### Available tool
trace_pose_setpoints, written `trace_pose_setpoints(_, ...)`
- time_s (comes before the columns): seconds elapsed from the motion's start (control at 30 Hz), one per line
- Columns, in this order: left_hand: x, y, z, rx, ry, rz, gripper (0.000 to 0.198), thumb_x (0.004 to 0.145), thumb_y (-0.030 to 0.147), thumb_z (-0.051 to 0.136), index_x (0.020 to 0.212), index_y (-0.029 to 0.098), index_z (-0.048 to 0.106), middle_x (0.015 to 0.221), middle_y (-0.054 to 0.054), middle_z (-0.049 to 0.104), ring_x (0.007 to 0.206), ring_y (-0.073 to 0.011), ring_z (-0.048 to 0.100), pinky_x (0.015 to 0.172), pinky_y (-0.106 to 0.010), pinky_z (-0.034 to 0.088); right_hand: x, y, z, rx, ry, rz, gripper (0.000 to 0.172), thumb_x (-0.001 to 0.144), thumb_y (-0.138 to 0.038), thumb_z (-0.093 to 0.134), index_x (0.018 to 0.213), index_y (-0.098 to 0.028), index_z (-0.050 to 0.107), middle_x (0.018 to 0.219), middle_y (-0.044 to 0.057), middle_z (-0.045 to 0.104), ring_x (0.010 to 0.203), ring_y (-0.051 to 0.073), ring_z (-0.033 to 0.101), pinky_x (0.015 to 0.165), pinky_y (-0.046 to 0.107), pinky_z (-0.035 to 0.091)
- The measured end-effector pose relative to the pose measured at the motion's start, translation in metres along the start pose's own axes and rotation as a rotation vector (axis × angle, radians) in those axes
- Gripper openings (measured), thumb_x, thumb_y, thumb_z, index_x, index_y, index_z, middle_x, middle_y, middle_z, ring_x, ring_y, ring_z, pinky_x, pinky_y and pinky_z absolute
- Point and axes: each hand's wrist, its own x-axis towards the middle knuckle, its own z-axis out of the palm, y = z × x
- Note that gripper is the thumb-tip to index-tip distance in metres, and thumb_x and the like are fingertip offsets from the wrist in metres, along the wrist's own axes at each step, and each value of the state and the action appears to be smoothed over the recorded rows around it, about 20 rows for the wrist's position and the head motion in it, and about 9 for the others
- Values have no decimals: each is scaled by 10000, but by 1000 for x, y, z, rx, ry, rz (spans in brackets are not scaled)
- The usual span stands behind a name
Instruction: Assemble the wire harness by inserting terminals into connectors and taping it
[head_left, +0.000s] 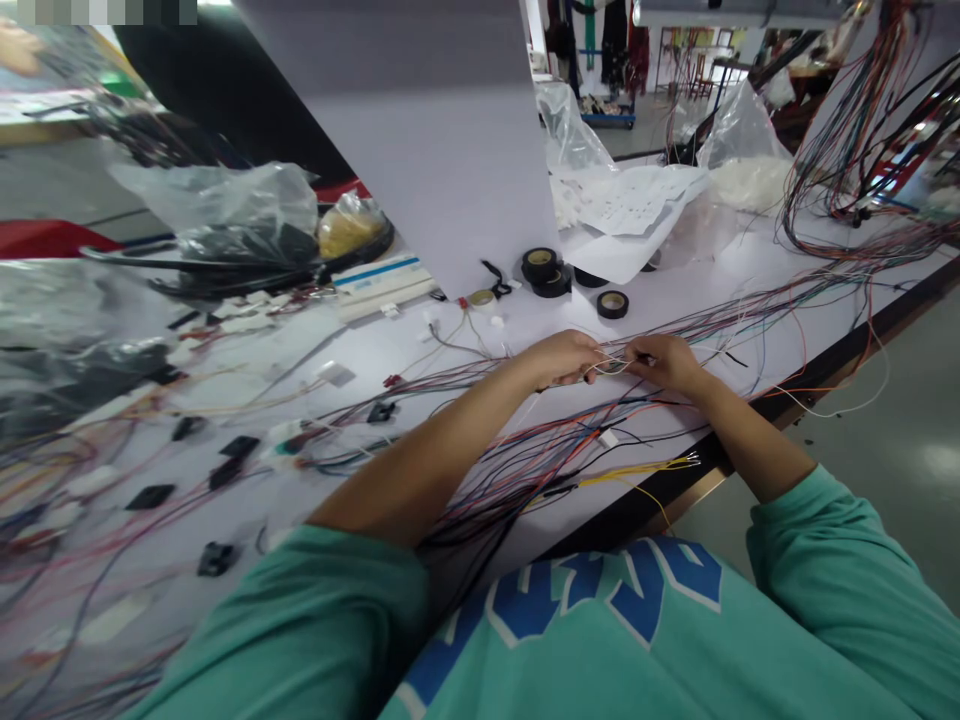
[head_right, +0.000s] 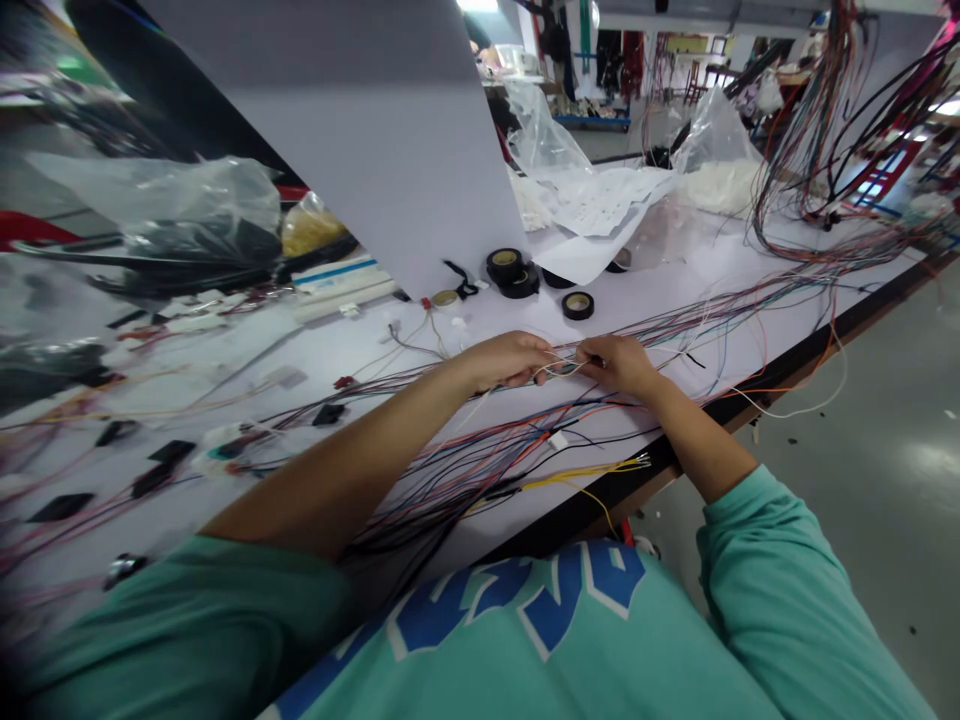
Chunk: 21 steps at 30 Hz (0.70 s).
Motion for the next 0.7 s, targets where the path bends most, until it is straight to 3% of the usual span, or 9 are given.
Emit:
trace_pose_setpoints(0.1, -6, -3, 4, 409, 241, 250, 171, 811, 173, 487, 874, 146, 643, 875, -43, 643, 673, -109, 547, 617, -210, 411, 0, 5, 0, 93, 16, 58, 146, 731, -301, 584, 673, -168, 570, 605, -15, 539, 559, 88, 419, 554, 211, 287)
trace_pose_setpoints(0.17, -11, -5, 8, 600, 271, 356, 247, 819, 163, 478, 1005, 183, 640, 1079, -44, 617, 862, -144, 584, 767, -248, 435, 0, 6, 1, 171, 21, 87, 163, 721, -320, 592, 678, -163, 586, 610, -14, 547, 562, 88, 426, 559, 213, 302)
trace_pose_setpoints(0.27, -16, -4, 17, 799, 257, 377, 307, 840, 230, 489, 1127, 212, 597, 1202, -56, 563, 957, -187, 593, 804, -283, 446, 1, 4, 2, 308, 24, 124, 201, 703, -357, 596, 687, -157, 599, 625, -8, 561, 571, 93, 445, 566, 217, 327)
trace_pose_setpoints(0.37, -14, -1, 24, 927, 256, 353, 306, 869, 293, 463, 1130, 209, 601, 1156, -69, 597, 1009, -224, 585, 787, -294, 440, 1, 2, 2, 373, 7, 135, 232, 688, -387, 596, 663, -157, 590, 614, -5, 559, 568, 98, 456, 563, 222, 338)
trace_pose_setpoints(0.47, -11, 2, 20, 932, 241, 295, 299, 877, 330, 423, 994, 188, 659, 1037, -70, 648, 990, -240, 582, 735, -290, 413, 2, 4, -2, 284, 22, 141, 194, 678, -351, 592, 647, -159, 589, 598, -6, 560, 571, 102, 463, 571, 227, 333)
trace_pose_setpoints(0.6, -14, -1, -2, 742, 184, 169, 319, 817, 379, 440, 735, 155, 652, 741, -44, 629, 745, -187, 575, 579, -260, 344, 3, 6, -11, 158, 138, 233, 152, 672, -317, 612, 656, -167, 596, 590, -14, 557, 573, 104, 461, 581, 232, 333)
trace_pose_setpoints(0.7, -25, -10, -25, 613, 233, 146, 294, 757, 365, 475, 591, 150, 589, 621, -28, 565, 646, -159, 543, 555, -249, 344, 5, 4, -15, 125, 215, 375, 130, 653, -292, 649, 634, -180, 587, 583, -23, 554, 576, 107, 468, 593, 238, 344)
